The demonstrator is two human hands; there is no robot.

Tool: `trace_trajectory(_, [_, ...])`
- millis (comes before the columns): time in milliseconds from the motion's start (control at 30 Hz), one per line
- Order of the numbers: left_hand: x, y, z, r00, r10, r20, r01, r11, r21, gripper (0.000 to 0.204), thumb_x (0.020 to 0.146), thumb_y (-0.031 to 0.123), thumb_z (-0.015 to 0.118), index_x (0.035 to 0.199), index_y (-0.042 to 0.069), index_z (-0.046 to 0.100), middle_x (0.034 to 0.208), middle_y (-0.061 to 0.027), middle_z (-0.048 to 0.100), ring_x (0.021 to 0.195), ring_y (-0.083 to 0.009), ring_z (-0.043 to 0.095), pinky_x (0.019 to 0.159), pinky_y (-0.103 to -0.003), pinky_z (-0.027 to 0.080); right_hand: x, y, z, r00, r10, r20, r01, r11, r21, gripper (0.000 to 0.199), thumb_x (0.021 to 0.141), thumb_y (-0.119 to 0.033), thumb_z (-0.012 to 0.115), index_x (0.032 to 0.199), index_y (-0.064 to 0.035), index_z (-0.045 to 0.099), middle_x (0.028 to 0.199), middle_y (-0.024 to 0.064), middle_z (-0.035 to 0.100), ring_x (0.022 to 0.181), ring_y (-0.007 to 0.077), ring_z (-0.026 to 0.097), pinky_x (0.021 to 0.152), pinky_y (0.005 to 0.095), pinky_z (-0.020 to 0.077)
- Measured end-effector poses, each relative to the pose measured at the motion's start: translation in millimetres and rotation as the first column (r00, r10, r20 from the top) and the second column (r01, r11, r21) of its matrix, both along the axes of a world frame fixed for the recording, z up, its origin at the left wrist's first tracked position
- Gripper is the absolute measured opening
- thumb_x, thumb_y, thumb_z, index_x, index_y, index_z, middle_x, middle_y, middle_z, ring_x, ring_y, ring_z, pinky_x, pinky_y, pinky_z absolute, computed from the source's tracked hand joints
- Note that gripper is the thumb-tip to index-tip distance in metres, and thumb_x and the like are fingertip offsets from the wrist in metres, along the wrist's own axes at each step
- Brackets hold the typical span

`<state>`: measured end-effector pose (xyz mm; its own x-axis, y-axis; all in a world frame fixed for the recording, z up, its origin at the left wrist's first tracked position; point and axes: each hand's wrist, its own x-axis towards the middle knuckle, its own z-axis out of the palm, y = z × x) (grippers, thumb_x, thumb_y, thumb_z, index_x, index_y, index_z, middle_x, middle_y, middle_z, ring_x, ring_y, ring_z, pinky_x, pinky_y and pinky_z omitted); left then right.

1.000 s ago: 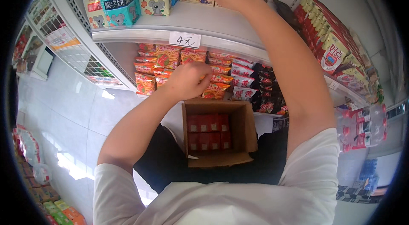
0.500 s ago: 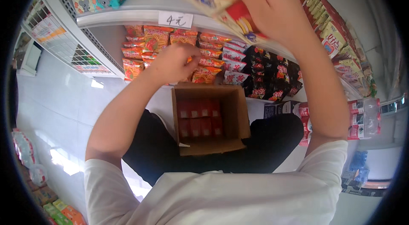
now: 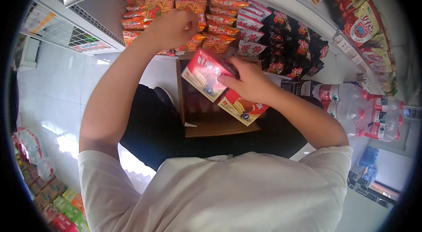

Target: The person sits on the floor and restocks snack boxes and packets onto a store shelf. They take items from a cardboard box and place them neatly on the shelf, organizing them by type.

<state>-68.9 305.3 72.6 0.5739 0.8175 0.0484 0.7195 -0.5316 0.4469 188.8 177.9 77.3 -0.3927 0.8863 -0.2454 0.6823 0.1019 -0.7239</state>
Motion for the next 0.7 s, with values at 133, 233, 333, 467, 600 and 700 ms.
trace_trajectory(133, [6, -4, 2, 0.998, 0.008, -0.064, -0.009, 1.0, -0.026, 0.023, 0.097, 0.025, 0.064, 0.108, 0.008, 0.074, 0.105, -0.015, 0.076, 0.102, -0.0354, 0.072, 0.088, -0.048, 0.057, 3, -7, -59, 0.977, -0.086, 0.193, 0.128, 0.968, -0.215, 0.064, 0.09, -0.045, 0.078, 0.123, 0.0066, 0.061, 0.11, 0.0279, 0.071, 0.103, 0.0384, 0.072, 0.087, 0.0429, 0.0558])
trace_trajectory(233, [13, -7, 5, 0.994, -0.008, -0.109, 0.002, 0.998, -0.055, 0.024, 0.098, 0.026, 0.063, 0.11, 0.009, 0.073, 0.106, -0.0142, 0.076, 0.105, -0.035, 0.072, 0.09, -0.048, 0.057, 7, -1, -123, 0.93, -0.181, 0.32, 0.267, 0.93, -0.252, 0.074, 0.084, -0.052, 0.082, 0.126, 0.0056, 0.061, 0.113, 0.0275, 0.072, 0.107, 0.0383, 0.072, 0.091, 0.042, 0.0557])
trace_trajectory(333, [16, -8, 5, 0.991, -0.029, -0.128, 0.022, 0.998, -0.053, 0.025, 0.098, 0.027, 0.063, 0.112, 0.009, 0.072, 0.107, -0.0134, 0.076, 0.106, -0.0347, 0.071, 0.09, -0.049, 0.056, 4, 8, -179, 0.926, -0.211, 0.314, 0.303, 0.91, -0.283, 0.083, 0.078, -0.053, 0.085, 0.131, 0.0053, 0.06, 0.116, 0.0268, 0.072, 0.109, 0.0367, 0.071, 0.093, 0.0413, 0.0552])
trace_trajectory(467, [17, -9, 1, 0.99, -0.081, -0.118, 0.074, 0.995, -0.062, 0.025, 0.098, 0.028, 0.062, 0.112, 0.009, 0.071, 0.109, -0.0138, 0.075, 0.105, -0.0354, 0.071, 0.091, -0.049, 0.056, -13, 18, -208, 0.921, -0.164, 0.354, 0.275, 0.916, -0.292, 0.09, 0.073, -0.052, 0.085, 0.136, 0.0071, 0.058, 0.126, 0.0293, 0.068, 0.119, 0.0381, 0.068, 0.1, 0.0421, 0.0541])
trace_trajectory(600, [22, -7, -5, 0.986, -0.13, -0.102, 0.131, 0.991, 0.0, 0.026, 0.098, 0.028, 0.062, 0.113, 0.009, 0.071, 0.108, -0.0154, 0.075, 0.105, -0.0364, 0.07, 0.091, -0.049, 0.056, -26, -1, -254, 0.887, -0.324, 0.329, 0.399, 0.897, -0.191, 0.106, 0.07, -0.056, 0.086, 0.145, 0.0082, 0.047, 0.138, 0.0314, 0.061, 0.127, 0.041, 0.062, 0.106, 0.0443, 0.0511])
trace_trajectory(700, [18, -8, -12, 0.986, -0.137, -0.096, 0.138, 0.99, 0.001, 0.027, 0.098, 0.028, 0.063, 0.114, 0.008, 0.071, 0.108, -0.0162, 0.074, 0.105, -0.037, 0.07, 0.092, -0.049, 0.055, -57, 0, -232, 0.809, -0.348, 0.474, 0.525, 0.79, -0.317, 0.118, 0.07, -0.06, 0.085, 0.153, 0.0065, 0.035, 0.144, 0.0311, 0.057, 0.13, 0.0419, 0.06, 0.109, 0.0452, 0.0491])
